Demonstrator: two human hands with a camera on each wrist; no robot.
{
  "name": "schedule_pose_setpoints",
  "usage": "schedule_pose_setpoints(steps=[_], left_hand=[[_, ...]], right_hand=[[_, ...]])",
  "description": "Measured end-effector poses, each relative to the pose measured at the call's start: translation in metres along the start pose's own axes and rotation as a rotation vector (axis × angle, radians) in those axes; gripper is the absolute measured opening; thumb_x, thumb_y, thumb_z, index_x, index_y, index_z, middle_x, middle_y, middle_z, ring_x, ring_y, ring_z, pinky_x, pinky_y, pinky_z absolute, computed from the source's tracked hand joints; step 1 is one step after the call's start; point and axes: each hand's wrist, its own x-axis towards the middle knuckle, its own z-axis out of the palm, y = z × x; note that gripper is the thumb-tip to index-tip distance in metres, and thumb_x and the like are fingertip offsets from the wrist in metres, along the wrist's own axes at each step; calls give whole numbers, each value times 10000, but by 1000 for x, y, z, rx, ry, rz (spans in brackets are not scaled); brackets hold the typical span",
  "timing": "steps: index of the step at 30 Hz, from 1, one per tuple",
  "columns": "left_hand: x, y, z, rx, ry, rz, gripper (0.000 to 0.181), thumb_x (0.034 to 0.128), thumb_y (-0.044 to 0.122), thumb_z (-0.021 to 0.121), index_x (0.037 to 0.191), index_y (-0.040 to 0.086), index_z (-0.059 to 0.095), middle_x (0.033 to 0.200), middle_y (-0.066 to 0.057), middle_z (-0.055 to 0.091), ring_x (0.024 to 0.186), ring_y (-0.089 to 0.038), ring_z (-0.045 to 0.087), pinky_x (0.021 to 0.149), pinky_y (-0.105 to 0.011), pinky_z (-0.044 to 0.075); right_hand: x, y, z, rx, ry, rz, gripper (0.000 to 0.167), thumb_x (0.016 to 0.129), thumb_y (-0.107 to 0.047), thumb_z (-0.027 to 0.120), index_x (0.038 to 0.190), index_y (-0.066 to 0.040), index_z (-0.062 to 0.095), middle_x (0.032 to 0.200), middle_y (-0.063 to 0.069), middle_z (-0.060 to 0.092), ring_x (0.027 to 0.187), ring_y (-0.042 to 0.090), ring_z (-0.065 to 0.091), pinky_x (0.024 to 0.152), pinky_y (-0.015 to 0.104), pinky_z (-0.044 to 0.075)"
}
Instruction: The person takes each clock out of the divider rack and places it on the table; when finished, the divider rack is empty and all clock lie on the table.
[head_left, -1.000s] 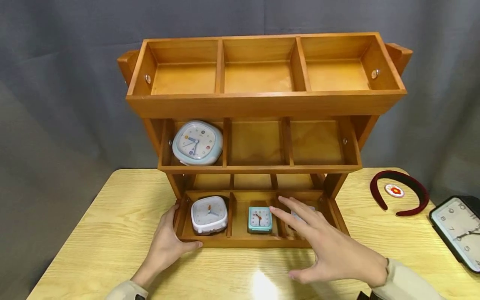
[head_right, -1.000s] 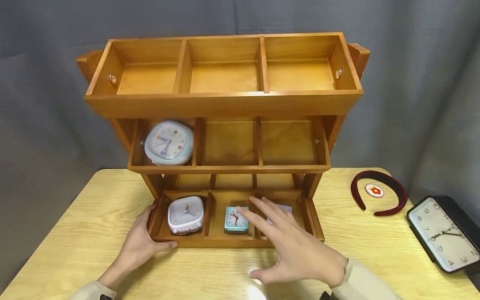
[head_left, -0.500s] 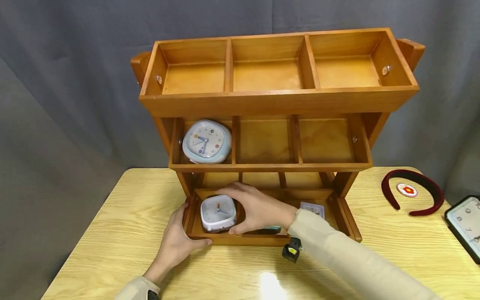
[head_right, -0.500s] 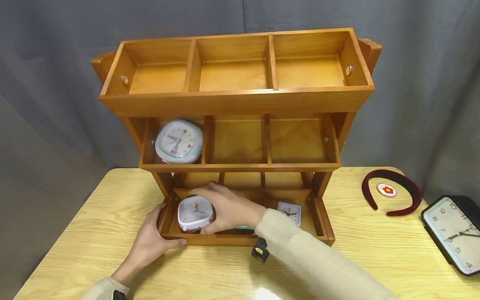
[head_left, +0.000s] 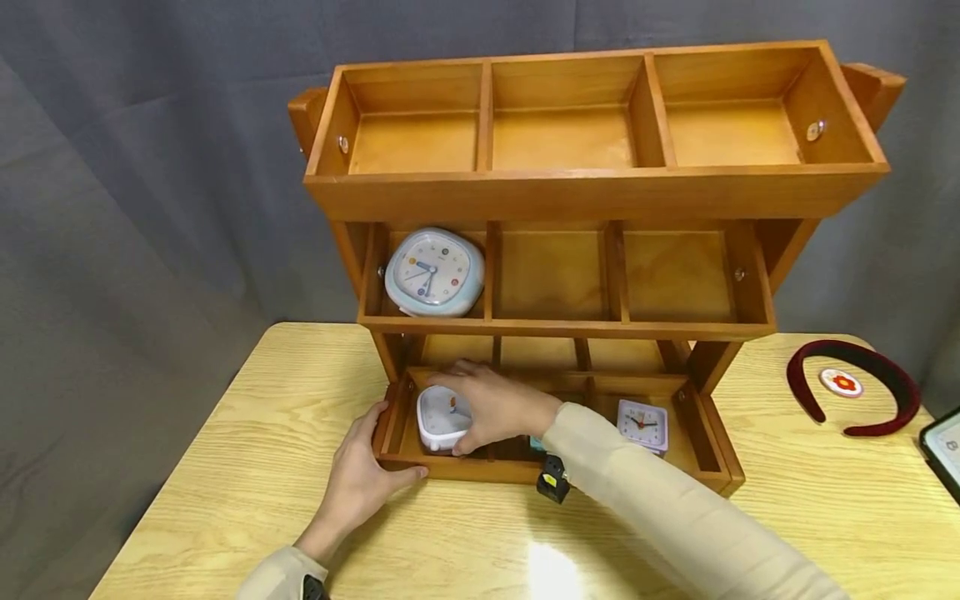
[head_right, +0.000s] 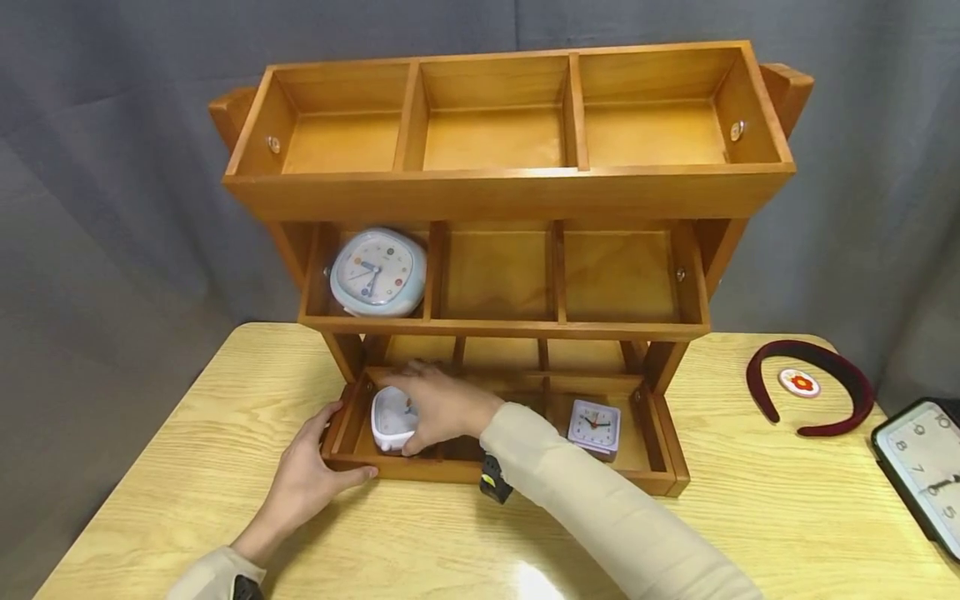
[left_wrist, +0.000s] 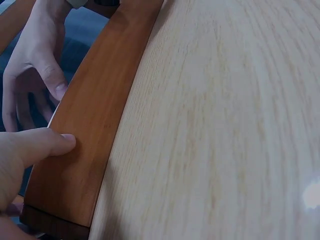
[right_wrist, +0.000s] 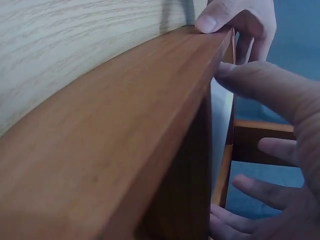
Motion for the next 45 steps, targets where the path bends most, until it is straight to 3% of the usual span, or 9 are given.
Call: schedule_pose_setpoints(steps=[7,11,14,17,21,27,45], left_hand=[[-1,0,2,-8,-3,-12,1062,645,249,897,1493,49,292,1485,-185,386,1350,-384,409,1098,-537,363],[-2,0,2,-8,-8,-7,1062,650,245,895,1494,40,286,1491,-194,374,1356,-390,399,1099,-540,362],[-2,1,2,-6,-4,-1,1060,650,248,896,1493,36,288,1491,-203,370,1349,-396,405,1094,-544,366],[-1,2,4,-5,1,10,1055,649,262,898,1486,30,300,1482,-216,378,1321,-403,433,1077,-548,384],[0,3,8,-21,-9,8,1046,656,273,895,1486,38,304,1477,-215,382,1302,-394,455,1056,-540,407],[1,4,7,-21,-17,5,1052,656,269,897,1489,38,298,1487,-211,369,1321,-396,434,1063,-538,403],[-1,3,-2,-12,0,10,1032,656,285,899,1472,31,321,1462,-202,397,1287,-388,470,1034,-539,427]], right_hand=[[10,-7,2,-70,-82,29,907,661,-238,889,1443,-144,438,1482,60,461,1427,330,325,1165,527,269],[17,-16,1,-134,-125,69,919,654,-226,886,1454,-194,434,1481,39,461,1329,253,445,1069,438,427],[22,-22,0,-164,-158,112,932,638,-208,892,1453,-235,440,1431,44,499,1201,212,519,887,355,538],[27,-25,-2,-160,-230,160,912,649,-183,886,1446,-261,450,1406,67,505,1162,194,521,821,324,546],[31,-19,-1,-84,-304,192,868,669,-166,872,1431,-268,469,1407,69,490,1189,194,481,896,340,511],[30,-13,0,-14,-294,179,848,685,-180,866,1432,-263,473,1410,75,483,1226,222,456,972,386,482],[33,-18,4,-55,-237,156,838,701,-239,870,1435,-275,467,1425,82,484,1245,219,463,1010,388,474]])
